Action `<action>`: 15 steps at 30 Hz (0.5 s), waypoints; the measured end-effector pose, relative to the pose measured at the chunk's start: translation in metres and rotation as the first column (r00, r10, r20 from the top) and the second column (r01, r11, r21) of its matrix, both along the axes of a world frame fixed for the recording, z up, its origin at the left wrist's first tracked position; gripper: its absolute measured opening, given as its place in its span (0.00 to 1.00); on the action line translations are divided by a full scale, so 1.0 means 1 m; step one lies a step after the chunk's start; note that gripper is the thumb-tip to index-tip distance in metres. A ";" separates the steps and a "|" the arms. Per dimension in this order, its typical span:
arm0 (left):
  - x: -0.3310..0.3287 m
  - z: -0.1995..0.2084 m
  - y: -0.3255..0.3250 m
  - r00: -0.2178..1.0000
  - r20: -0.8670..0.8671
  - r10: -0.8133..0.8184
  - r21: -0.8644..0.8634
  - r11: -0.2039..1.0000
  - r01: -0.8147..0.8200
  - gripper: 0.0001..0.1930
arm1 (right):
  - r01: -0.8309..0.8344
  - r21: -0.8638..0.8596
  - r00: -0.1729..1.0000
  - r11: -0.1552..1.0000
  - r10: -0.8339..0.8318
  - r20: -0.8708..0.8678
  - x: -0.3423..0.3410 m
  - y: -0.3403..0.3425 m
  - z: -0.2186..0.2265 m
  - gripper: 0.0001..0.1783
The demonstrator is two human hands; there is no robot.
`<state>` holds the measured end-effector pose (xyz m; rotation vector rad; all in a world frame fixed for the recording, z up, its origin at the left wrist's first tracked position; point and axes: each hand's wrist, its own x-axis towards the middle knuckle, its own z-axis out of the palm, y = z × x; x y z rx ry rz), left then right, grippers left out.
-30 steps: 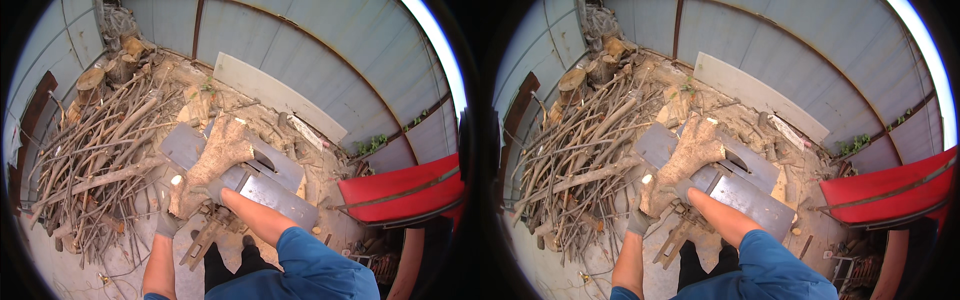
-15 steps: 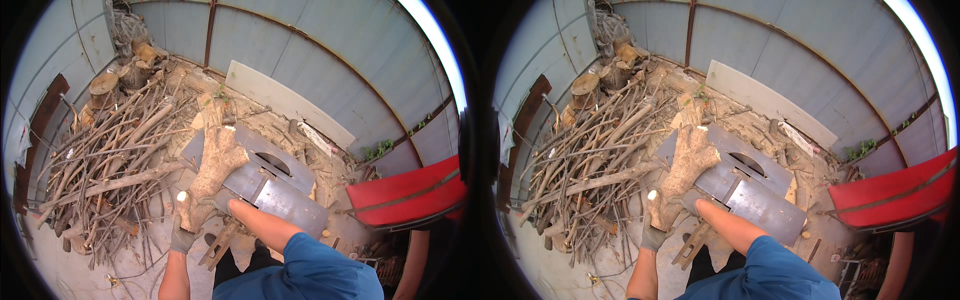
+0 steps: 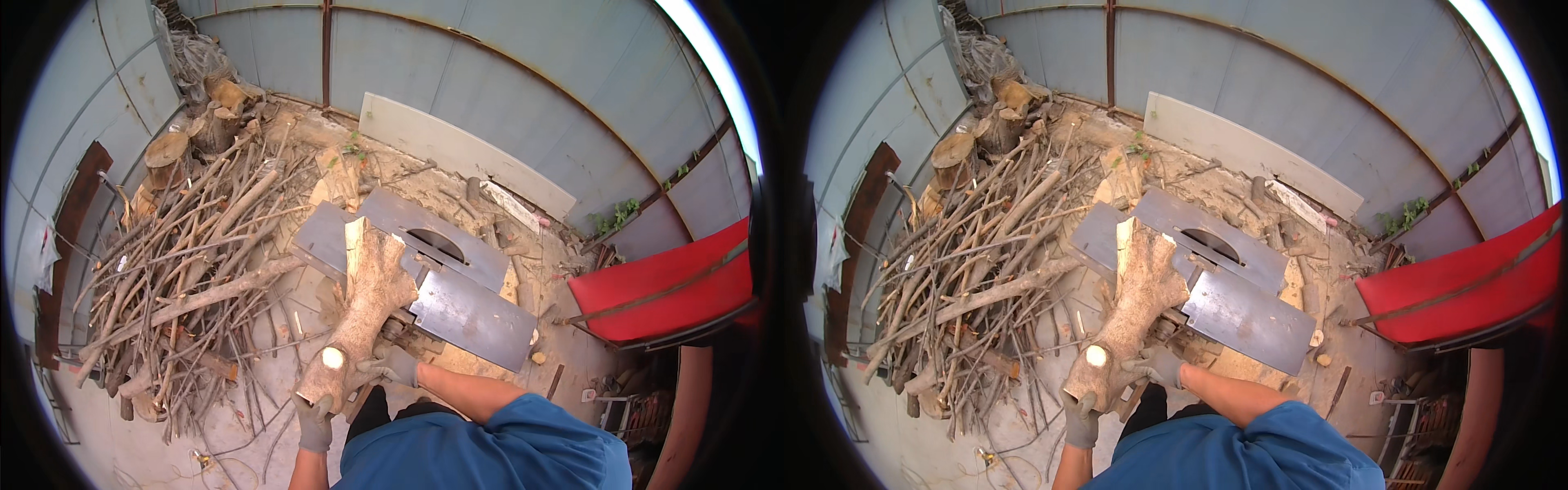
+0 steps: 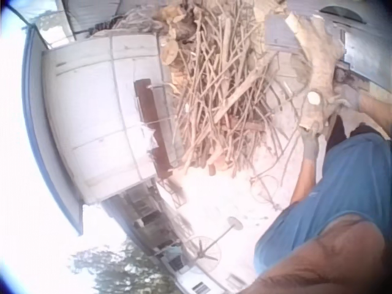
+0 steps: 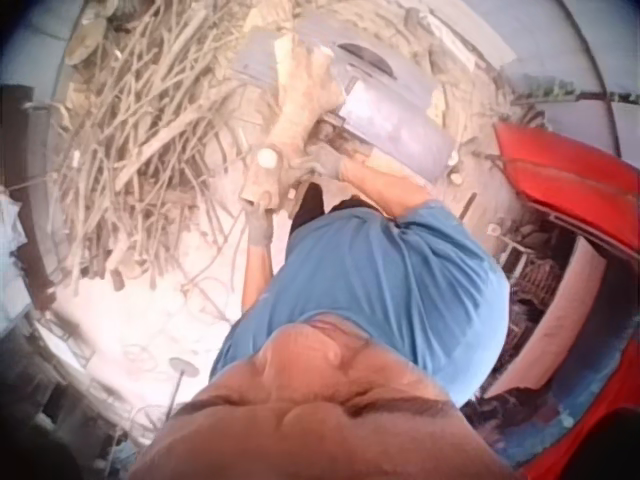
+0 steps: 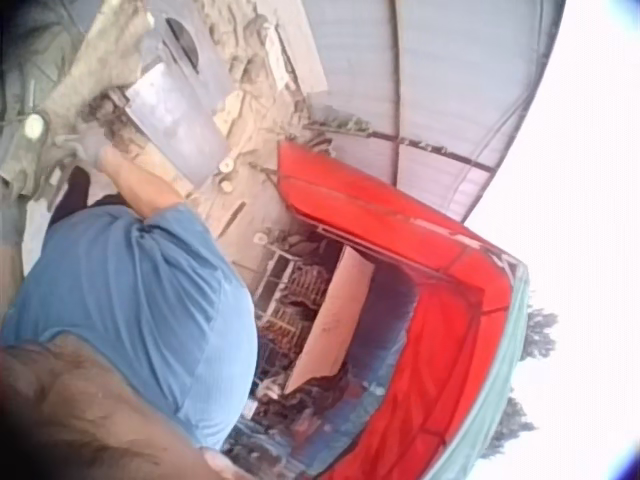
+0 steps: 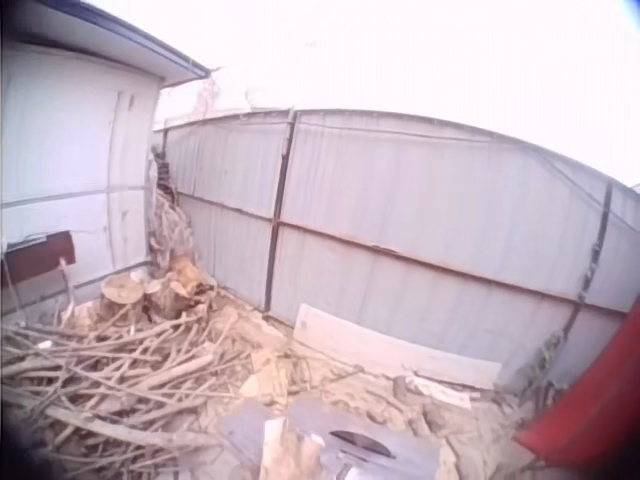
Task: The person positions a large tree branch on a table saw and uses the machine to cut the branch into smaller sections, handling the wood with gloved hands.
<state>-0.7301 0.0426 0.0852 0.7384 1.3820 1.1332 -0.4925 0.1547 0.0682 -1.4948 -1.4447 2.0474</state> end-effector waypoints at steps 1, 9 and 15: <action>0.006 0.017 -0.006 0.999 0.019 0.033 -0.048 0.998 -0.032 0.36 | 0.003 0.007 1.000 1.000 -0.003 -0.018 0.005 -0.011 -0.004 0.30; 0.062 0.054 -0.091 0.984 -0.171 0.050 0.164 0.986 -0.022 0.46 | 0.282 -0.066 0.891 0.957 -0.287 -0.352 0.051 -0.144 -0.018 0.27; 0.151 0.079 -0.092 0.700 -0.713 0.039 0.413 0.831 0.374 0.55 | 0.341 -0.164 0.716 0.926 -0.369 -0.593 0.140 -0.182 -0.010 0.35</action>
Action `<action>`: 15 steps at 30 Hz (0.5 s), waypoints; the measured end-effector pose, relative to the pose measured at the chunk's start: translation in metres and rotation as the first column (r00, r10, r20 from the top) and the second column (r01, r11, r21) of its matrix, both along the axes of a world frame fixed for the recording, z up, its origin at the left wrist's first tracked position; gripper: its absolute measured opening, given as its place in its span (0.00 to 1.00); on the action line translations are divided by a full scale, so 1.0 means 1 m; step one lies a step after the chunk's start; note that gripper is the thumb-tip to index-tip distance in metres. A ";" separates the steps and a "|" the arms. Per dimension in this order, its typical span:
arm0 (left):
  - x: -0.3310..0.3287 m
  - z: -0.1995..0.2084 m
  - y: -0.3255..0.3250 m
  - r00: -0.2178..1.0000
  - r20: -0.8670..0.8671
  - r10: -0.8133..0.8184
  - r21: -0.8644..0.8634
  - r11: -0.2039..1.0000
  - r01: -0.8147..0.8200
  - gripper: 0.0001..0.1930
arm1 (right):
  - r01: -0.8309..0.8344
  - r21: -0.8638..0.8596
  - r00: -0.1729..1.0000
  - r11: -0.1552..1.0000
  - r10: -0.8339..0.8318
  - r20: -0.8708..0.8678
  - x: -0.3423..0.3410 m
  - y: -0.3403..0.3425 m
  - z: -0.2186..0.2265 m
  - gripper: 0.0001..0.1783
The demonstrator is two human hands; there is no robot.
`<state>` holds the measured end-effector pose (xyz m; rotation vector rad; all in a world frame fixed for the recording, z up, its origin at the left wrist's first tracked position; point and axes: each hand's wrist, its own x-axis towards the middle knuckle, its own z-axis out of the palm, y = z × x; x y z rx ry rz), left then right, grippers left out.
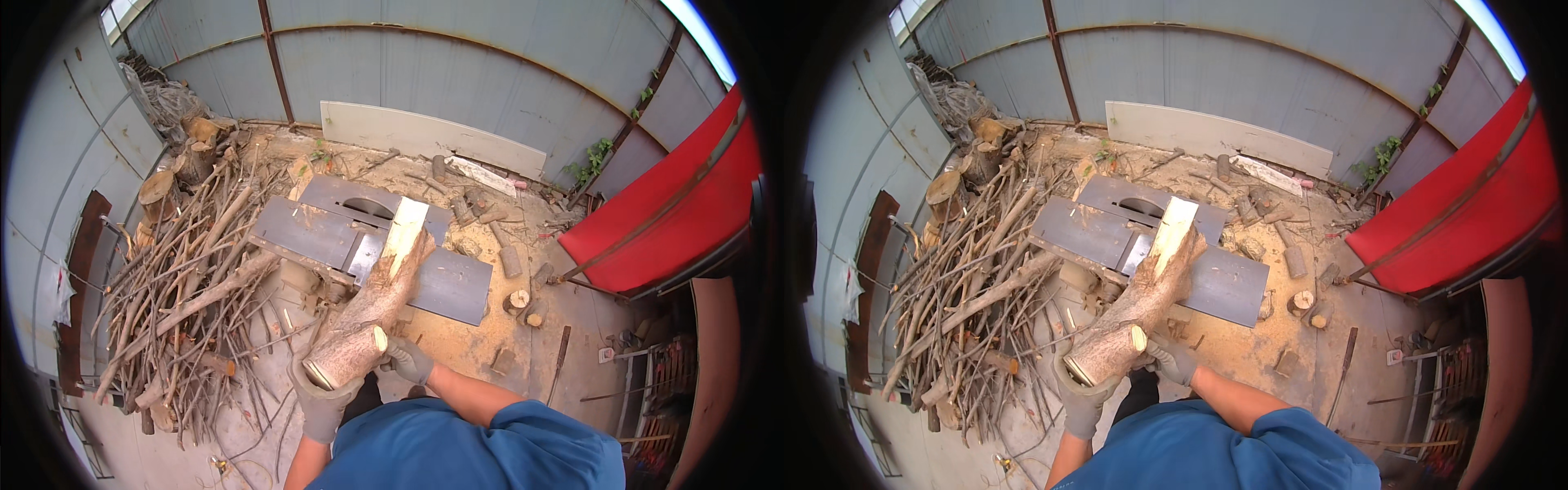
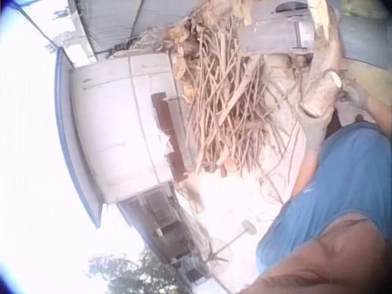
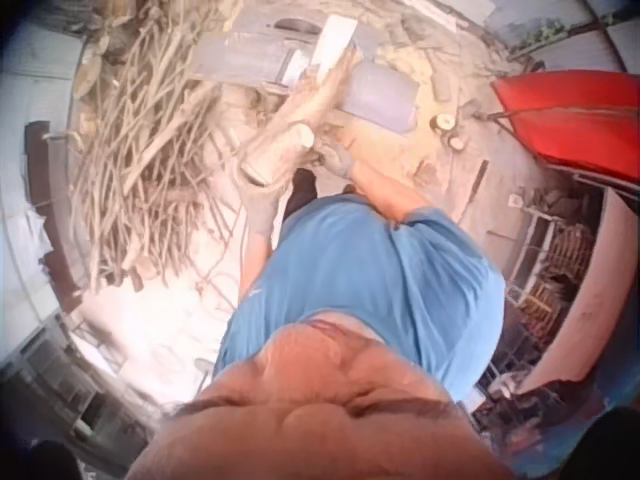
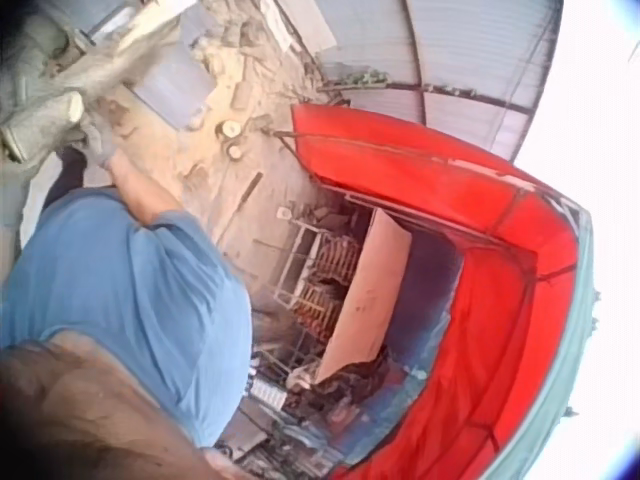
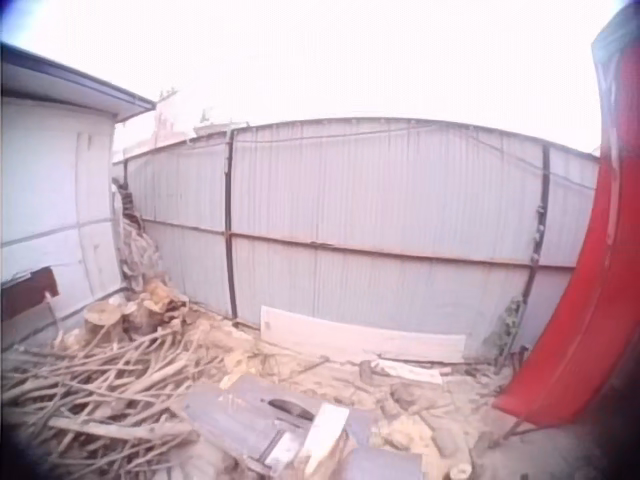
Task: The person positions a large tree branch on a table saw and uses the machine to cut the branch into smaller sections, handling the wood with gloved hands.
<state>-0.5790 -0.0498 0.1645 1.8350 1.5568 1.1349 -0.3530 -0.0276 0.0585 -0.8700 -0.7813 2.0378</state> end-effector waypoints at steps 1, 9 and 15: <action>0.019 0.010 0.005 0.998 -0.051 -0.033 0.074 0.997 0.036 0.57 | 0.073 -0.051 0.972 0.996 -0.082 -0.220 0.011 -0.005 -0.012 0.36; 0.104 0.026 -0.003 0.936 -0.268 -0.230 0.308 0.900 0.309 0.53 | 0.157 -0.187 0.619 0.970 -0.245 -0.746 0.079 -0.061 0.014 0.47; 0.095 0.000 -0.045 0.796 -0.523 -0.305 0.259 0.833 0.489 0.46 | 0.317 -0.311 0.787 0.896 -0.432 -0.440 0.078 -0.069 0.025 0.56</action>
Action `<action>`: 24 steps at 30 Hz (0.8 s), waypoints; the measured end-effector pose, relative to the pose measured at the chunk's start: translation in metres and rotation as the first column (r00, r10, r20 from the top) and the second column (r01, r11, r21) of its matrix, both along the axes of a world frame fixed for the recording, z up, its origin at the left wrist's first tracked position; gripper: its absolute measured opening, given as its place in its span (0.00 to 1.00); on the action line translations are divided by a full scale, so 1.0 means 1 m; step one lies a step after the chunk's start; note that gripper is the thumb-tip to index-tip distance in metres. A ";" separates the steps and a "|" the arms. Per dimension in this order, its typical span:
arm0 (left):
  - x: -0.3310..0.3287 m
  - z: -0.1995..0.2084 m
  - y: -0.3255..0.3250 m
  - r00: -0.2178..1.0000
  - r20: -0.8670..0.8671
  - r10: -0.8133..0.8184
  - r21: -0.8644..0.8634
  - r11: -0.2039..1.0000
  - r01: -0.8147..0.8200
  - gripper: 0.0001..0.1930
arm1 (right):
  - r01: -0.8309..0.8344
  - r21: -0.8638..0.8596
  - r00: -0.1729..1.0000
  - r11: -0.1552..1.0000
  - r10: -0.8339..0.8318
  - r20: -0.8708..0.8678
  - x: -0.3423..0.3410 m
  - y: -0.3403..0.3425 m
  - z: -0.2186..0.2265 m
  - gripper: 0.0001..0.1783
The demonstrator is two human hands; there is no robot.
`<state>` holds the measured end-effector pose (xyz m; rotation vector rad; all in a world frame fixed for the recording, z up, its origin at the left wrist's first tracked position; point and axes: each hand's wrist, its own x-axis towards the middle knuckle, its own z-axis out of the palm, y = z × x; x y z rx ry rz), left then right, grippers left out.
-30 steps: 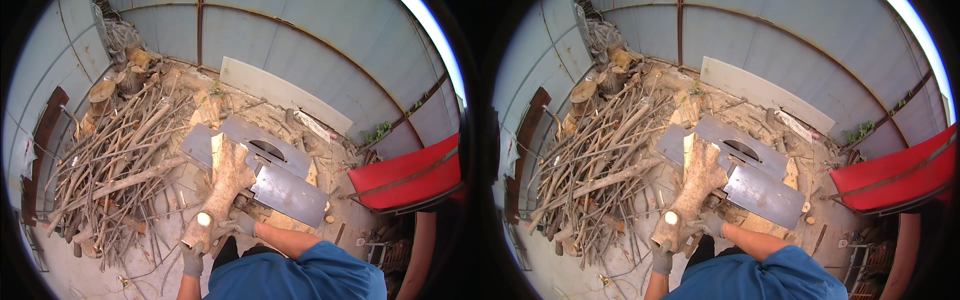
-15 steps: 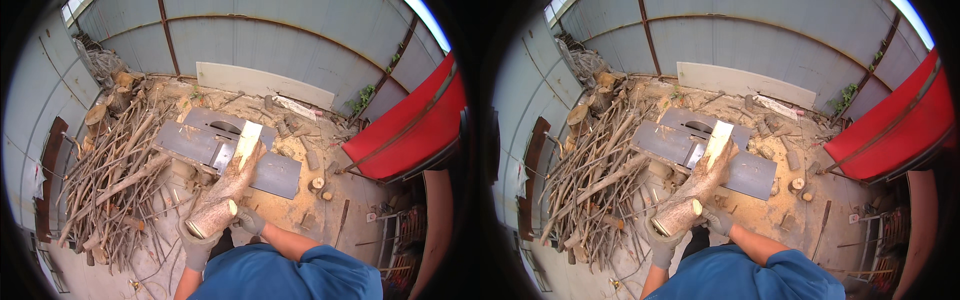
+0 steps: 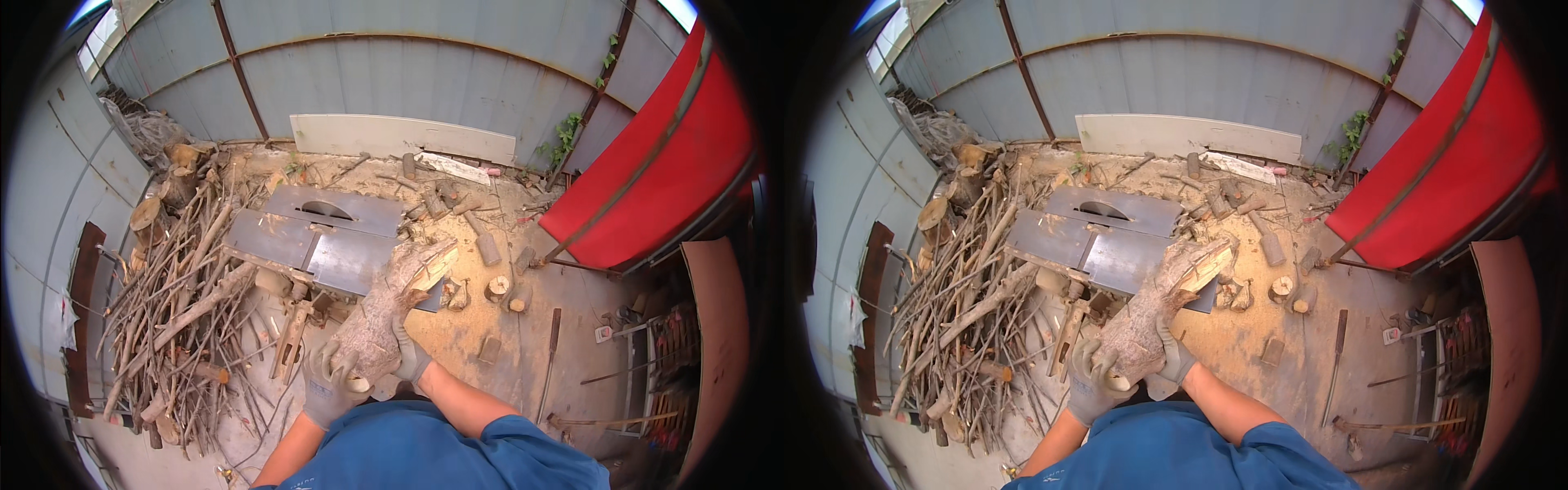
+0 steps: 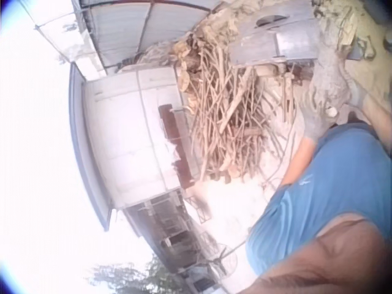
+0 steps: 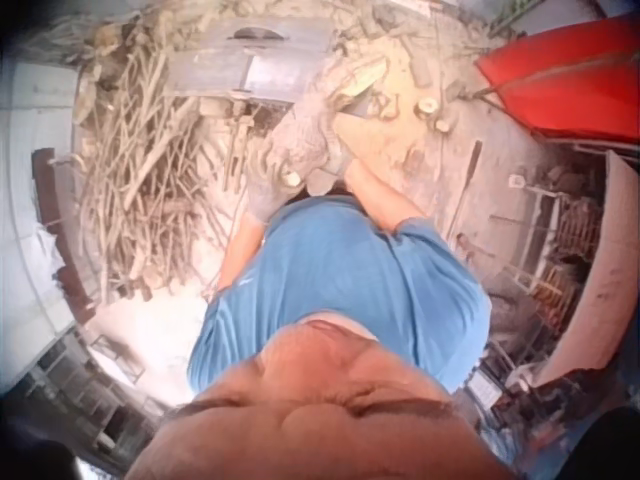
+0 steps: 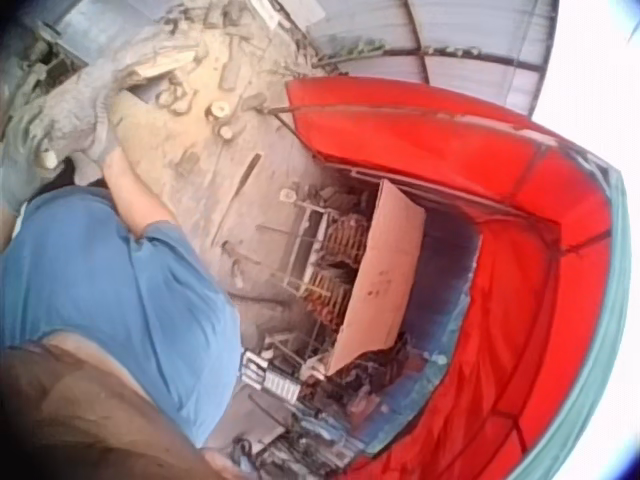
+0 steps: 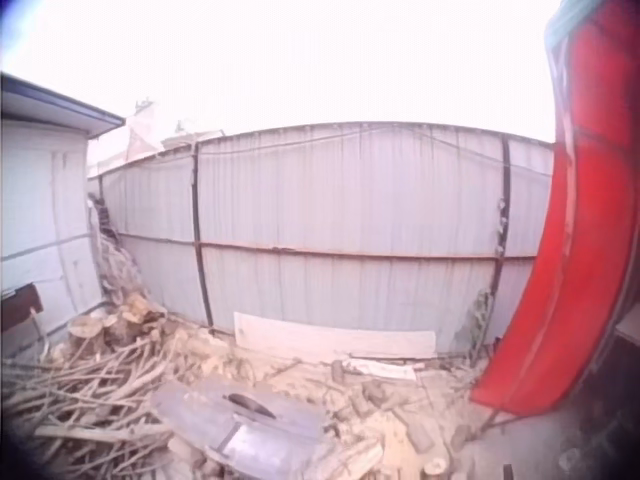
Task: The person positions a large tree branch on a table saw and uses the machine to cut the branch into smaller sections, handling the wood with gloved hands.
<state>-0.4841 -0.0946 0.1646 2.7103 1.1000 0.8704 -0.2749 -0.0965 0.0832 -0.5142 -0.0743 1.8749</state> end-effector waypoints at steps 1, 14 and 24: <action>-0.005 -0.003 -0.004 0.998 -0.060 0.005 -0.026 1.000 -0.006 0.47 | -0.034 -0.046 0.998 0.998 0.032 -0.046 0.001 -0.001 -0.001 0.53; -0.082 -0.112 0.015 0.715 0.156 0.682 -0.846 -0.281 0.453 0.49 | -0.157 -0.126 0.984 0.980 0.165 0.059 -0.017 -0.027 -0.113 0.37; -0.058 -0.122 0.027 0.894 0.262 0.363 -0.856 -0.341 0.388 0.51 | 0.036 -0.234 0.826 0.972 0.103 0.554 -0.023 -0.032 -0.105 0.44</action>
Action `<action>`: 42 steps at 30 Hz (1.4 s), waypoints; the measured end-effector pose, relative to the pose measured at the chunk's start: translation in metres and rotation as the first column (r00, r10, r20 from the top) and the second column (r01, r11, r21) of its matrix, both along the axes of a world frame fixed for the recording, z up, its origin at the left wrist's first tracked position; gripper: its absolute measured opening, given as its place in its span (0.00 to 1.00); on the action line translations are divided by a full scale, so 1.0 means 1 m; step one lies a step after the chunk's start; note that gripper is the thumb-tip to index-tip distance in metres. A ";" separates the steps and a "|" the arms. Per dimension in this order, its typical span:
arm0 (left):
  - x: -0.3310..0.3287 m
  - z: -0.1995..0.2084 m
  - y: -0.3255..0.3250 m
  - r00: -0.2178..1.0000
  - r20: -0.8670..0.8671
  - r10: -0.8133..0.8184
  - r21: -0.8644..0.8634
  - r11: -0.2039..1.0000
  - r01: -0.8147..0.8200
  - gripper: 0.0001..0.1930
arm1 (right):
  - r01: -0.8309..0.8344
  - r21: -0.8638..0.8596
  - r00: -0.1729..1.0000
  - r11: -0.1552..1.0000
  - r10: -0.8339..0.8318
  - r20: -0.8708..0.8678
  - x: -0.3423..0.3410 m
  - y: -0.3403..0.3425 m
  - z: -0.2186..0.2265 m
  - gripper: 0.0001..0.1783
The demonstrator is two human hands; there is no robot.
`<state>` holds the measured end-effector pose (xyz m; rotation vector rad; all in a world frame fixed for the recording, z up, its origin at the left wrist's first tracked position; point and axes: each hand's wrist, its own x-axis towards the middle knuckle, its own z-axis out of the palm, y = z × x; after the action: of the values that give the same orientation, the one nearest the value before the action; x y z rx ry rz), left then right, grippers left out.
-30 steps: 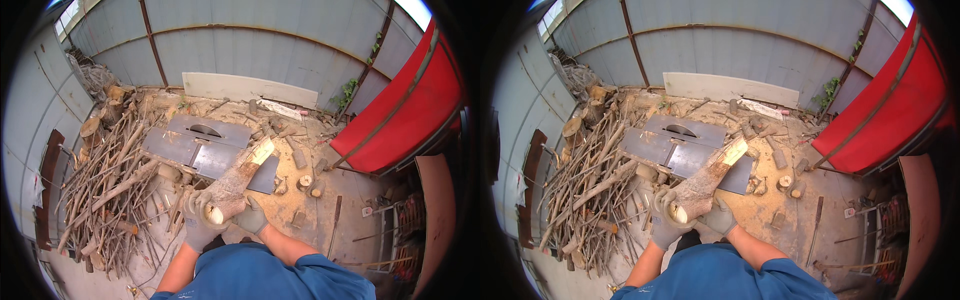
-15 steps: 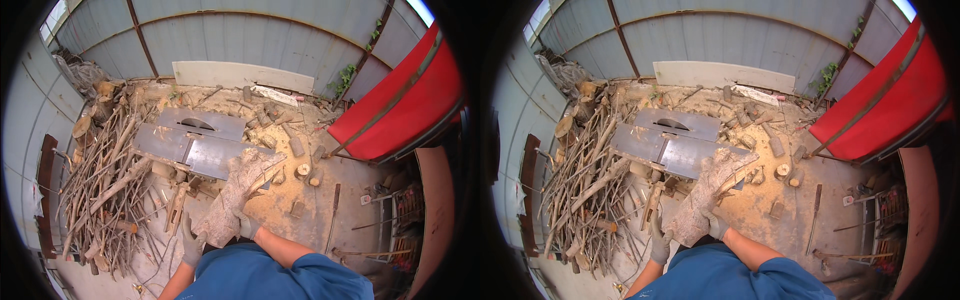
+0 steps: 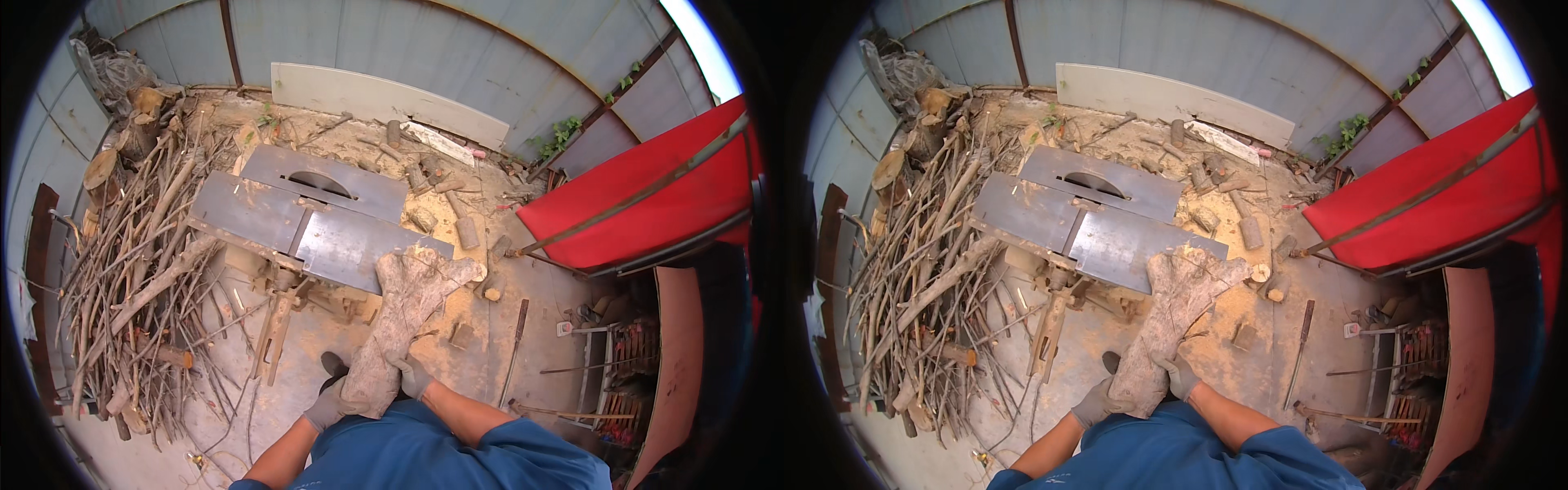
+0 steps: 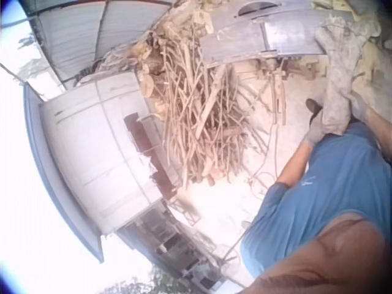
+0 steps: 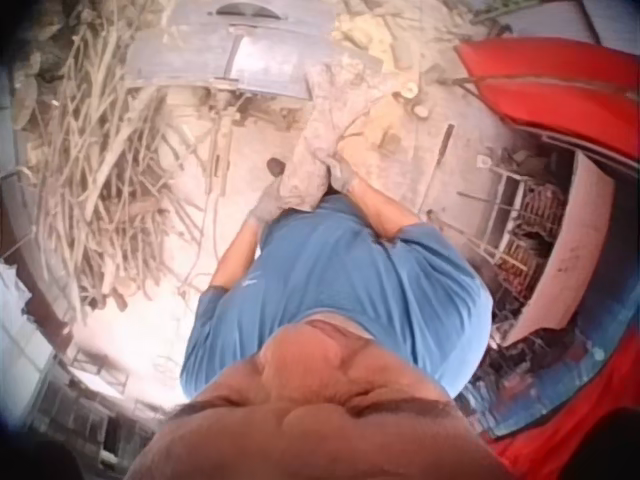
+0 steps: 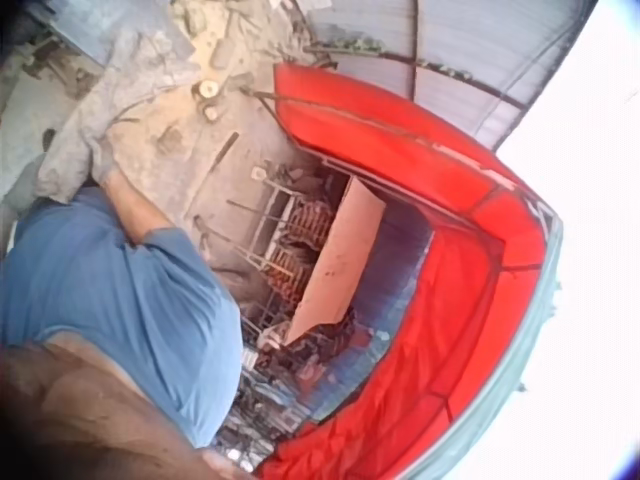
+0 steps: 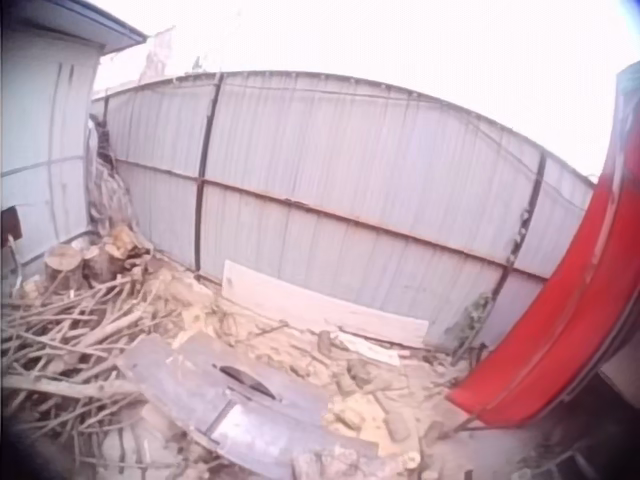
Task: The person positions a large tree branch on a table saw and uses the machine to cut the branch into smaller sections, handling the wood with gloved hands.
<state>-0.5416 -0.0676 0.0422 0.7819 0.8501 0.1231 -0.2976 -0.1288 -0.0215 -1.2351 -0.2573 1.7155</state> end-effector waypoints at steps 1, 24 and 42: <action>-0.001 -0.003 0.000 1.000 0.004 0.002 -0.003 1.000 -0.002 0.51 | 0.008 0.022 1.000 1.000 -0.007 -0.020 0.000 0.004 0.007 0.44; 0.105 -0.017 0.054 0.894 -0.019 0.448 0.231 0.872 -0.432 0.37 | -0.229 0.009 0.971 0.973 0.229 -0.066 0.092 0.180 0.037 0.40; 0.105 -0.043 0.027 0.734 0.280 0.619 -0.525 0.739 -0.423 0.39 | -0.325 -0.026 0.841 0.945 0.301 0.450 0.089 0.153 0.048 0.57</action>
<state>-0.4368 -0.0410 -0.0012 0.0472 0.6086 0.5936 -0.2082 0.0239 0.0261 -1.6124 -0.8177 1.6542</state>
